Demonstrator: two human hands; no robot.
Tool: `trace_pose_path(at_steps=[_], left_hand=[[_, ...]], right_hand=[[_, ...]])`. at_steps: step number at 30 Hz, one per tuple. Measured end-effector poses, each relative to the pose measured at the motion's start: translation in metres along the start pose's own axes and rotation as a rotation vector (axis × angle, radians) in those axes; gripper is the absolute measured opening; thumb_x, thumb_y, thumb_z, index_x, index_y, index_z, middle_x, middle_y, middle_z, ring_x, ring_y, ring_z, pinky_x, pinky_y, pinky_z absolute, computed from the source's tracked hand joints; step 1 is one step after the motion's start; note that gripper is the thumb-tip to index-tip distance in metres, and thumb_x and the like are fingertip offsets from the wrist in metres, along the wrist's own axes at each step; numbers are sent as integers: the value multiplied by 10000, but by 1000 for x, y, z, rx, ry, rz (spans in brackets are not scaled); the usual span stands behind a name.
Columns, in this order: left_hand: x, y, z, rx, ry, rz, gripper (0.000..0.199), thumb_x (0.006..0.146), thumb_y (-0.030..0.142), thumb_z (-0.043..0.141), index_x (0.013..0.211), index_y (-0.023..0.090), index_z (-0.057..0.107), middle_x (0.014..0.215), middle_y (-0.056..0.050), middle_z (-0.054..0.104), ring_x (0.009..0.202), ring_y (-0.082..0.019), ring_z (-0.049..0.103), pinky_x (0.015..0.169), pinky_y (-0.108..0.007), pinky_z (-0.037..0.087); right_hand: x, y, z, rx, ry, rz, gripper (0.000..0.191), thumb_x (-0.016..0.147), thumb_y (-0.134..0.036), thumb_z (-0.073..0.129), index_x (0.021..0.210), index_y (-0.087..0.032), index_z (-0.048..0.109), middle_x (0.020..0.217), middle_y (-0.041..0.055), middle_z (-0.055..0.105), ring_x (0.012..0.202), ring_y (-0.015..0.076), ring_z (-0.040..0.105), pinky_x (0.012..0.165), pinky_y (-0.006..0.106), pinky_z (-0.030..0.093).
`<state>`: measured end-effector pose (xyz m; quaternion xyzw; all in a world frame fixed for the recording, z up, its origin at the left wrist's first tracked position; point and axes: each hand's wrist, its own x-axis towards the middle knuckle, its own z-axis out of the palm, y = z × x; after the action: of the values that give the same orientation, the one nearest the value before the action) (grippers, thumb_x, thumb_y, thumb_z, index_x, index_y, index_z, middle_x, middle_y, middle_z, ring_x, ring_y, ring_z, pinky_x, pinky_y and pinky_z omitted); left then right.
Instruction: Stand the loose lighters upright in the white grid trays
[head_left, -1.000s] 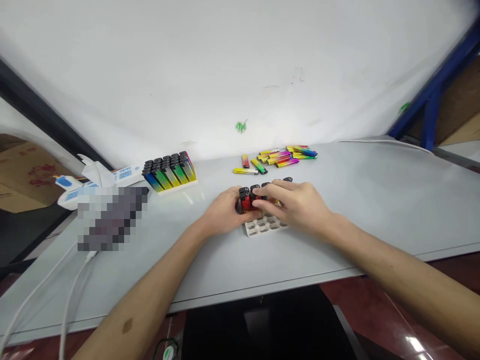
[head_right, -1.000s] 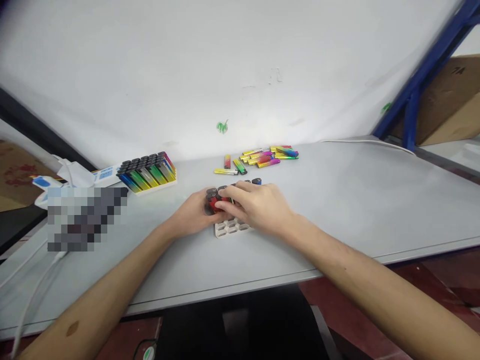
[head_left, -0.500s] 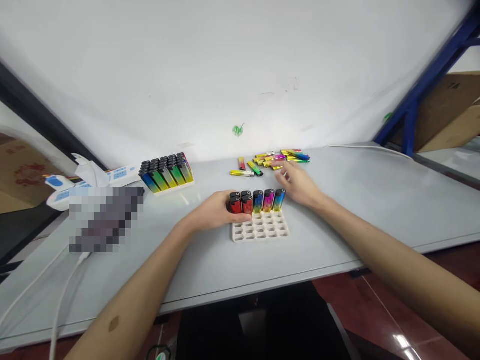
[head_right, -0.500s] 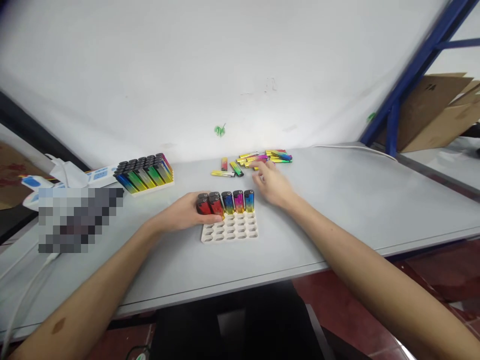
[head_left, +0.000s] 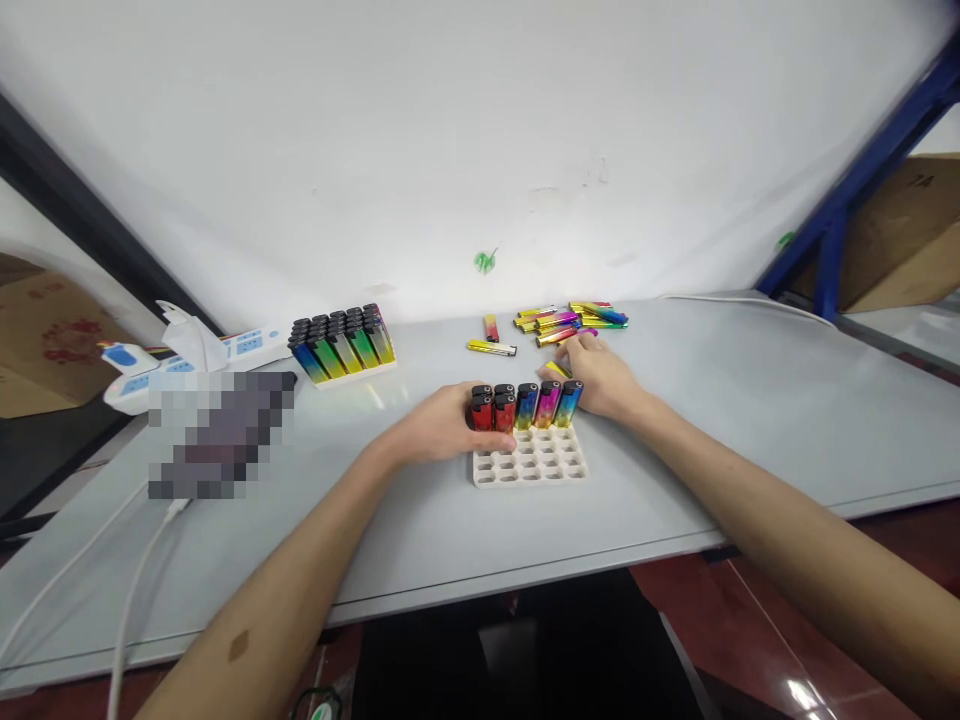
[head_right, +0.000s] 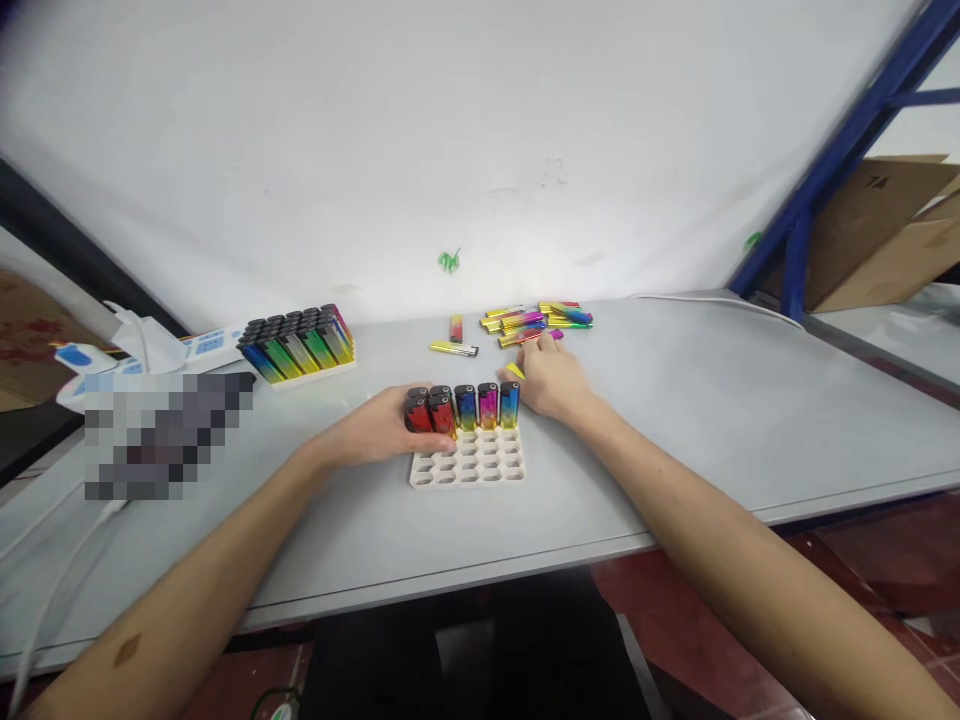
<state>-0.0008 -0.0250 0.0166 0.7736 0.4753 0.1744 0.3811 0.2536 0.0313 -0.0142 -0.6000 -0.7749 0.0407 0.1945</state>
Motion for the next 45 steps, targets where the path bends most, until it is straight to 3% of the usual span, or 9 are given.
trace_pose_path(at_steps=[4,11,23,28,33,36,39,42,45], left_hand=[[0,-2,0,-8,-5,8,434,681,500,812,931,203,617,853,9,650,770,-179,589,650,-282,451],[0,-2,1,-5,-2,-4,446,697,551,794,901,204,602,821,14,614,730,-162,552,635,-279,435],[-1,-1,1,12,16,2,430,701,545,783,893,203,607,817,2,633,727,-172,572,623,-283,443],[0,-1,2,32,15,-2,414,705,541,781,878,210,600,805,13,621,706,-162,551,609,-278,429],[-1,0,1,35,21,-9,417,711,552,766,863,202,598,775,14,600,682,-155,531,594,-275,423],[-1,0,1,39,19,4,406,713,541,763,863,204,594,779,18,600,692,-155,533,602,-274,427],[0,0,1,35,19,3,400,716,536,765,872,210,593,789,20,606,698,-157,540,607,-272,429],[0,-2,2,37,14,-6,398,722,538,761,881,212,598,794,18,608,699,-157,539,604,-271,425],[0,-2,2,39,12,-5,397,727,541,758,879,212,596,791,20,604,698,-155,537,603,-269,424]], right_hand=[[-2,0,-8,88,26,89,223,847,-404,654,831,-202,560,1100,169,622,1083,348,596,865,473,487],[4,6,-17,817,171,144,345,755,-445,766,863,-216,532,919,62,715,897,239,686,795,398,508],[3,2,-15,847,271,78,417,740,-458,805,957,-203,556,819,11,649,721,167,623,656,348,508],[1,2,-16,1017,194,128,386,780,-417,783,1058,-181,659,859,15,643,760,177,682,823,419,596],[0,-2,-20,1298,6,278,87,815,-247,697,769,-198,641,912,45,684,858,172,692,944,384,595],[-3,-8,-25,1352,-95,318,57,825,-191,618,770,-203,606,896,64,683,820,167,674,832,338,608],[-6,-15,-28,1373,-167,343,65,793,-175,575,825,-213,534,784,31,614,633,135,562,584,289,534],[-8,-19,-29,1366,-179,369,197,823,-287,620,840,-243,429,667,-45,456,509,100,383,444,243,346],[-8,-19,-27,1329,-143,347,354,835,-449,699,848,-259,400,651,-75,402,505,94,348,455,232,306]])
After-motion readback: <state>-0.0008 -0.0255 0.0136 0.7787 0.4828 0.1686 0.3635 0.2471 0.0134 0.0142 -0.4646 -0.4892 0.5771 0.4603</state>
